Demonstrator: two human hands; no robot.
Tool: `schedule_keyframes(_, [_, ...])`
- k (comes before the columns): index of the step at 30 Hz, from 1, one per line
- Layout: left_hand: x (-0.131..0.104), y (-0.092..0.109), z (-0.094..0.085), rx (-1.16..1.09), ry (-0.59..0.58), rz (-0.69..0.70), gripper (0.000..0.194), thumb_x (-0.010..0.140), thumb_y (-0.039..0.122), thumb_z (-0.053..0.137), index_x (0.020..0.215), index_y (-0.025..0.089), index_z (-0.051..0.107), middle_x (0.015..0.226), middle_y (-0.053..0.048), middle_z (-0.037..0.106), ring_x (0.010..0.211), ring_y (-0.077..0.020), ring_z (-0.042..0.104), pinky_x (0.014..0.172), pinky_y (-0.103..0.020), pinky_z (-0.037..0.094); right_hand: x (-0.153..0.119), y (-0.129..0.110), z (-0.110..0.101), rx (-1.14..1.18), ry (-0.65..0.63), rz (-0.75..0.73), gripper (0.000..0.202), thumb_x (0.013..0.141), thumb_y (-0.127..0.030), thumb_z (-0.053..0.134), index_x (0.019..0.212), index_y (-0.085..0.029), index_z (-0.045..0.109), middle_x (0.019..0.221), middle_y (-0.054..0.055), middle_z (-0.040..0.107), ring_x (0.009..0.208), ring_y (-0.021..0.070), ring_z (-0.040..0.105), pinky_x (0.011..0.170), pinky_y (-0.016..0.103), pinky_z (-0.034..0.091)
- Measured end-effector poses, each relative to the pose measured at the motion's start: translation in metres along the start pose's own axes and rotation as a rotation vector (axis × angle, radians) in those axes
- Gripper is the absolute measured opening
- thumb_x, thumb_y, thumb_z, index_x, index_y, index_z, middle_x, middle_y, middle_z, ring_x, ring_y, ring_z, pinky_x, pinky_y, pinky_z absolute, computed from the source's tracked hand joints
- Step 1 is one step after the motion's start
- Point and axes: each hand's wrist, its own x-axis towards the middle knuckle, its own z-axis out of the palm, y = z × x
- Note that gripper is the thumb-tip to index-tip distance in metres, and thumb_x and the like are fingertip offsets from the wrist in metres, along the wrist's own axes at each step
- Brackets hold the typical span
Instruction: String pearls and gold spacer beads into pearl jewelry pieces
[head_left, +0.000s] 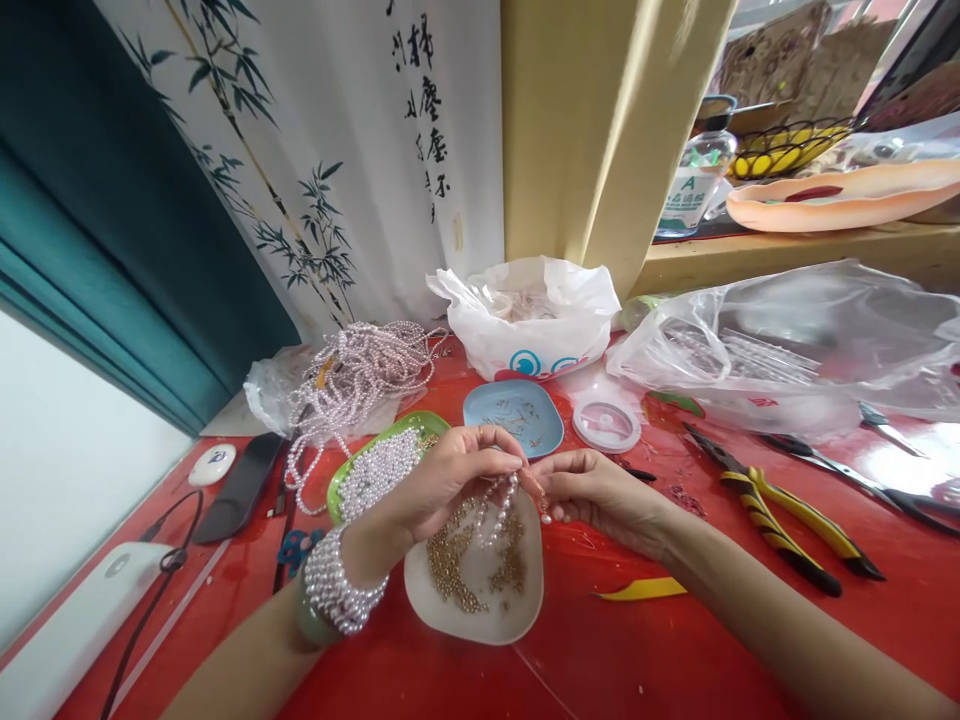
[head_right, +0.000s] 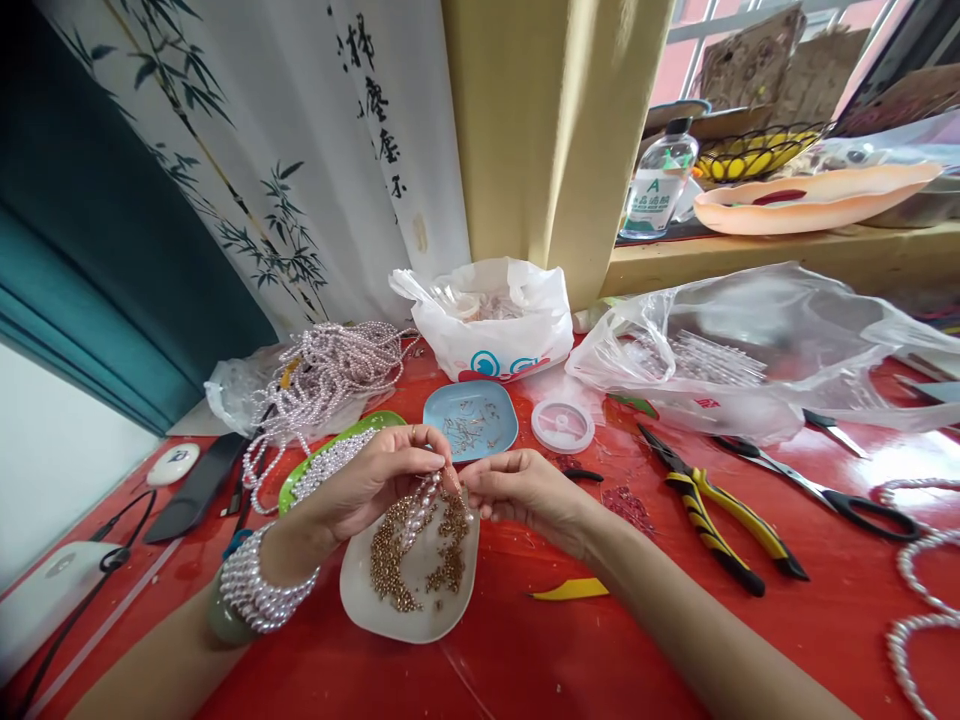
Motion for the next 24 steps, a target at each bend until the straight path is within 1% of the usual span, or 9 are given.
schedule_keyframes(4, [0.000, -0.002, 0.000, 0.013, -0.002, -0.009, 0.008, 0.071, 0.017, 0.060, 0.074, 0.013, 0.053, 0.066, -0.006, 0.067, 0.056, -0.0111, 0.058, 0.057, -0.022, 0.041, -0.003, 0.001, 0.009, -0.046, -0.038, 0.025, 0.017, 0.057, -0.023, 0.076, 0.066, -0.011, 0.069, 0.054, -0.001, 0.063, 0.043, 0.0031, 0.054, 0.044, 0.014, 0.041])
schedule_keyframes(8, [0.001, -0.004, 0.002, 0.008, -0.001, -0.022, 0.010, 0.071, 0.018, 0.061, 0.075, 0.013, 0.054, 0.066, -0.005, 0.067, 0.053, -0.0091, 0.057, 0.055, -0.021, 0.041, -0.006, 0.000, 0.017, -0.083, -0.044, 0.013, 0.020, 0.056, -0.028, 0.076, 0.063, -0.011, 0.067, 0.052, -0.003, 0.061, 0.043, 0.0038, 0.053, 0.045, 0.015, 0.040])
schedule_keyframes(11, [0.002, -0.005, 0.002, 0.008, 0.000, -0.026, 0.010, 0.071, 0.018, 0.062, 0.075, 0.012, 0.054, 0.065, -0.004, 0.067, 0.053, -0.0085, 0.057, 0.054, -0.019, 0.041, -0.006, -0.001, 0.017, -0.097, -0.030, 0.011, 0.024, 0.055, -0.032, 0.076, 0.060, -0.011, 0.066, 0.052, -0.003, 0.061, 0.043, 0.0035, 0.053, 0.044, 0.015, 0.039])
schedule_keyframes(17, [0.003, -0.007, 0.001, -0.012, -0.009, -0.052, 0.011, 0.070, 0.018, 0.062, 0.075, 0.012, 0.054, 0.065, -0.004, 0.067, 0.055, -0.0101, 0.060, 0.054, -0.019, 0.043, -0.005, 0.001, 0.014, -0.139, -0.009, -0.014, 0.031, 0.058, -0.041, 0.073, 0.060, -0.011, 0.065, 0.051, -0.002, 0.060, 0.043, 0.0035, 0.051, 0.044, 0.016, 0.038])
schedule_keyframes(22, [0.003, -0.007, 0.000, -0.005, -0.005, -0.048, 0.011, 0.072, 0.018, 0.061, 0.079, 0.012, 0.054, 0.065, -0.005, 0.067, 0.055, -0.0108, 0.060, 0.053, -0.019, 0.043, -0.007, 0.001, 0.012, -0.201, 0.004, -0.045, 0.026, 0.060, -0.037, 0.072, 0.061, -0.012, 0.068, 0.048, -0.003, 0.059, 0.044, 0.0042, 0.052, 0.044, 0.016, 0.039])
schedule_keyframes(24, [0.003, -0.007, 0.000, 0.008, -0.004, -0.041, 0.010, 0.072, 0.017, 0.059, 0.079, 0.012, 0.055, 0.066, -0.005, 0.067, 0.057, -0.0109, 0.060, 0.054, -0.020, 0.042, -0.008, 0.001, 0.012, -0.205, -0.021, -0.045, 0.021, 0.061, -0.033, 0.072, 0.061, -0.012, 0.069, 0.048, -0.003, 0.060, 0.044, 0.0047, 0.053, 0.045, 0.015, 0.041])
